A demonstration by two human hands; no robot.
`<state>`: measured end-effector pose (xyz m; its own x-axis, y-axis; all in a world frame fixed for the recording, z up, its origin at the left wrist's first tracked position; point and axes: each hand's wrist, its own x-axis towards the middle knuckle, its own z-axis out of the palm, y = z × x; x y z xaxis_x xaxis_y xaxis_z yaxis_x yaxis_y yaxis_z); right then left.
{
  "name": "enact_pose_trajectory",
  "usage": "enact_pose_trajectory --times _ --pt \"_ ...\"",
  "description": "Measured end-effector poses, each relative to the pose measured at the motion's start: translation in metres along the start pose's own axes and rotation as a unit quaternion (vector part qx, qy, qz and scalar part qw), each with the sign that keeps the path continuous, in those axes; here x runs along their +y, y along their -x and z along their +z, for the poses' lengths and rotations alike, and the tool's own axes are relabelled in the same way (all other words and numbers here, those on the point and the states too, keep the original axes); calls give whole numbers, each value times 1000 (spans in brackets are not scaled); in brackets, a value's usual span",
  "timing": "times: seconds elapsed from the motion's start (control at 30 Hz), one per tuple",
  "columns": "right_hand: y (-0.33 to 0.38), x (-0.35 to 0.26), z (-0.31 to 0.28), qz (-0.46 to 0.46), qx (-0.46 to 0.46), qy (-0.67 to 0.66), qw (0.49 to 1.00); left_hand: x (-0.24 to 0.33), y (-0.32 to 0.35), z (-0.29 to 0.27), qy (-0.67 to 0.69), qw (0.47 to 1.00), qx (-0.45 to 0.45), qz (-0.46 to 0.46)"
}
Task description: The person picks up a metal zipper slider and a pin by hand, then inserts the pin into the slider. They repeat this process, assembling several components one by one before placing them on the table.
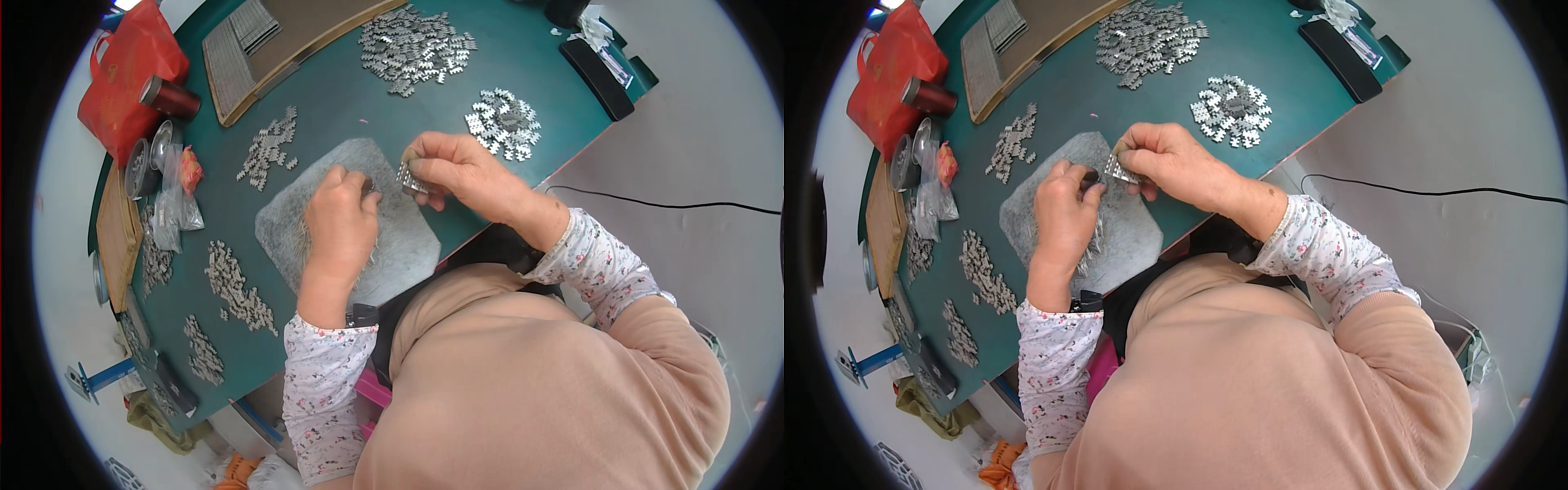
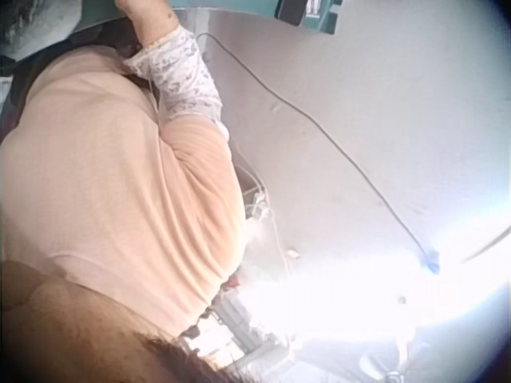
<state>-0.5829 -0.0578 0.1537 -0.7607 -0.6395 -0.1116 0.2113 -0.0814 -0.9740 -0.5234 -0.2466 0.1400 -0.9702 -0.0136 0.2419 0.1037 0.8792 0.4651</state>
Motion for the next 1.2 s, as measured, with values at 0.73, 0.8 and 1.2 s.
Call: enact_pose_trajectory --times 0.73,0.8,1.2 --pt "-13 18 17 -73 -31 129 988 12 25 -26 468 877 -22 -107" --pt "-14 25 21 -69 -42 130 988 13 27 -24 488 863 -19 -130" --pt "-11 25 28 -57 -60 132 988 5 32 -28 504 852 -7 -143"
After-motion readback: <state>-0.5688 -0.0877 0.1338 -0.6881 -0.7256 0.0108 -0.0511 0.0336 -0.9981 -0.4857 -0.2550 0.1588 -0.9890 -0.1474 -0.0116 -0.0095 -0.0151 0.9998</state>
